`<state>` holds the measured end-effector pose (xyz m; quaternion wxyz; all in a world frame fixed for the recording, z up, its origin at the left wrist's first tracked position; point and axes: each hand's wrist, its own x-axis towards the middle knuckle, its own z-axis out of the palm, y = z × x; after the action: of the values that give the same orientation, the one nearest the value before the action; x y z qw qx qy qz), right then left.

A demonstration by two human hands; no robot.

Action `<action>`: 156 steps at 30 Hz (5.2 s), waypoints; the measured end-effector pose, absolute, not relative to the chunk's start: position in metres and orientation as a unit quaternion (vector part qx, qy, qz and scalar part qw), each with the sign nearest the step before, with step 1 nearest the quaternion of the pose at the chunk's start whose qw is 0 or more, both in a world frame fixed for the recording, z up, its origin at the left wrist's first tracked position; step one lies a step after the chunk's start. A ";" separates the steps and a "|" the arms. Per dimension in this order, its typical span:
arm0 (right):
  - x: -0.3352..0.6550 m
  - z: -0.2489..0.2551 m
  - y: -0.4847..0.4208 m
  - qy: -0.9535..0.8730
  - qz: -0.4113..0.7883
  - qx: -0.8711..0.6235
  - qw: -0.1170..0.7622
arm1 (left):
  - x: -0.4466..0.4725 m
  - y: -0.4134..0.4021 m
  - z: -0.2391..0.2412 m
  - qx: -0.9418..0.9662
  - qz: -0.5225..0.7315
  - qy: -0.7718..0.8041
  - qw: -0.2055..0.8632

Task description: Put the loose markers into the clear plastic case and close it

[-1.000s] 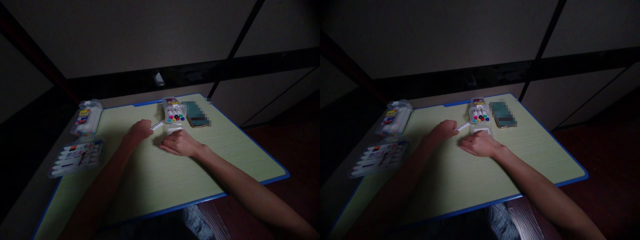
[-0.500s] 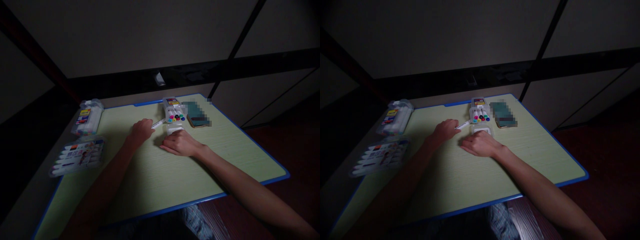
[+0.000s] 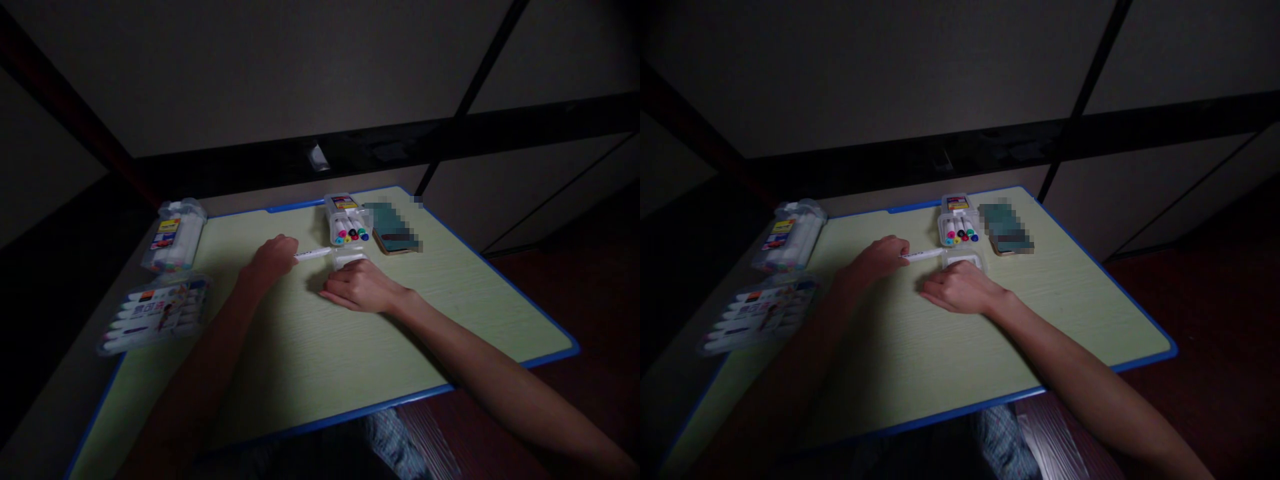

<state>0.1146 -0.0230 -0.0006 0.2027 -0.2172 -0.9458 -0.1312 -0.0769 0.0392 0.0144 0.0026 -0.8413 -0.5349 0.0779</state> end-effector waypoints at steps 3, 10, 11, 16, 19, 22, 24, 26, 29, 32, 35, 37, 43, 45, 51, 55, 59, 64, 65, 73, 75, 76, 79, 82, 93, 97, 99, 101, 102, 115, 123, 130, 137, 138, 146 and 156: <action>0.115 0.000 -0.023 -0.943 -0.133 -0.220 0.211 | -0.082 0.042 0.018 -0.849 0.070 -0.524 -0.007; 0.116 -0.002 -0.022 -0.937 -0.146 -0.228 0.219 | -0.085 0.038 0.050 -0.826 0.053 -0.555 -0.076; 0.116 -0.003 -0.022 -0.937 -0.149 -0.227 0.221 | -0.084 0.036 0.056 -0.823 0.050 -0.559 -0.094; 0.117 -0.002 -0.022 -0.933 -0.159 -0.223 0.235 | -0.075 0.027 0.068 -0.819 0.025 -0.552 -0.155; 0.117 -0.001 -0.022 -0.929 -0.173 -0.217 0.246 | -0.068 0.025 0.066 -0.818 0.011 -0.528 -0.229; 0.117 -0.001 -0.022 -0.919 -0.187 -0.204 0.280 | -0.062 0.024 0.062 -0.802 -0.023 -0.489 -0.343; 0.117 -0.001 -0.023 -0.911 -0.195 -0.197 0.306 | -0.058 0.024 0.060 -0.793 -0.043 -0.470 -0.385; 0.116 -0.001 -0.024 -0.902 -0.203 -0.196 0.328 | -0.054 0.023 0.058 -0.794 -0.046 -0.449 -0.408; 0.115 -0.001 -0.025 -0.892 -0.217 -0.193 0.347 | -0.049 0.020 0.057 -0.800 -0.037 -0.418 -0.430; 0.115 -0.003 -0.025 -0.887 -0.230 -0.183 0.355 | -0.046 0.016 0.057 -0.794 -0.049 -0.417 -0.440; 0.115 -0.008 -0.024 -0.889 -0.236 -0.174 0.351 | -0.045 0.013 0.059 -0.778 -0.058 -0.429 -0.456; 0.115 -0.011 -0.024 -0.893 -0.236 -0.169 0.345 | -0.044 0.013 0.059 -0.769 -0.057 -0.439 -0.461; 0.116 -0.010 -0.024 -0.885 -0.244 -0.178 0.354 | -0.038 0.014 0.053 -0.725 -0.092 -0.445 -0.517; 0.115 -0.008 -0.025 -0.880 -0.246 -0.186 0.360 | -0.035 0.015 0.049 -0.714 -0.116 -0.443 -0.531; 0.112 -0.007 -0.025 -0.868 -0.251 -0.195 0.382 | -0.028 0.016 0.036 -0.665 -0.184 -0.447 -0.569; 0.113 -0.007 -0.025 -0.865 -0.259 -0.205 0.377 | -0.024 0.014 0.036 -0.647 -0.218 -0.465 -0.564; 0.116 -0.007 -0.023 -0.863 -0.254 -0.219 0.377 | -0.023 0.011 0.042 -0.650 -0.225 -0.476 -0.548; 0.122 -0.008 -0.019 -0.860 -0.227 -0.241 0.390 | -0.024 0.011 0.048 -0.649 -0.216 -0.496 -0.534; 0.124 -0.008 -0.018 -0.858 -0.220 -0.244 0.394 | -0.024 0.011 0.048 -0.651 -0.215 -0.498 -0.531; 0.133 -0.011 -0.012 -0.842 -0.206 -0.287 0.409 | -0.028 0.018 0.037 -0.721 -0.159 -0.489 -0.464; 0.134 -0.012 -0.010 -0.835 -0.207 -0.297 0.415 | -0.029 0.020 0.033 -0.748 -0.134 -0.473 -0.445; 0.135 -0.012 -0.010 -0.832 -0.206 -0.303 0.417 | -0.030 0.020 0.031 -0.759 -0.123 -0.466 -0.437; 0.137 -0.014 -0.008 -0.823 -0.206 -0.322 0.421 | -0.031 0.020 0.029 -0.778 -0.107 -0.456 -0.419; 0.139 -0.013 -0.007 -0.814 -0.209 -0.329 0.431 | -0.030 0.018 0.029 -0.785 -0.093 -0.451 -0.413; 0.143 -0.017 0.000 -0.796 -0.157 -0.416 0.410 | -0.030 0.014 0.027 -0.813 -0.002 -0.410 -0.414; 0.144 -0.017 0.004 -0.785 -0.086 -0.448 0.419 | -0.030 0.015 0.026 -0.806 -0.007 -0.415 -0.421; 0.144 -0.018 0.006 -0.780 -0.066 -0.457 0.422 | -0.030 0.015 0.026 -0.803 -0.006 -0.419 -0.423; 0.145 -0.019 0.008 -0.777 -0.057 -0.464 0.422 | -0.030 0.015 0.026 -0.804 -0.005 -0.420 -0.422; 0.146 -0.020 0.009 -0.777 -0.054 -0.466 0.421 | -0.030 0.015 0.026 -0.805 -0.004 -0.418 -0.421; 0.149 -0.024 0.013 -0.762 -0.049 -0.468 0.446 | -0.033 0.017 0.022 -0.818 -0.002 -0.402 -0.412; 0.148 -0.024 0.012 -0.753 -0.062 -0.466 0.460 | -0.033 0.017 0.022 -0.820 0.002 -0.400 -0.409; 0.148 -0.025 0.012 -0.750 -0.064 -0.465 0.466 | -0.033 0.015 0.024 -0.818 0.004 -0.404 -0.410; 0.149 -0.025 0.014 -0.757 -0.057 -0.469 0.452 | -0.032 0.014 0.026 -0.816 0.009 -0.406 -0.412; 0.149 -0.025 0.014 -0.757 -0.056 -0.471 0.449 | -0.033 0.014 0.026 -0.816 0.009 -0.405 -0.413; 0.151 -0.024 0.015 -0.766 -0.060 -0.482 0.422 | -0.033 0.015 0.025 -0.821 0.008 -0.398 -0.409; 0.152 -0.021 0.014 -0.765 -0.077 -0.490 0.410 | -0.034 0.015 0.025 -0.827 -0.001 -0.390 -0.406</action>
<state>0.1516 0.0141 -0.0207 0.4103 -0.4905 -0.7650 -0.0769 -0.0342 0.0148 0.0246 -0.4061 -0.8265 -0.3898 -0.0009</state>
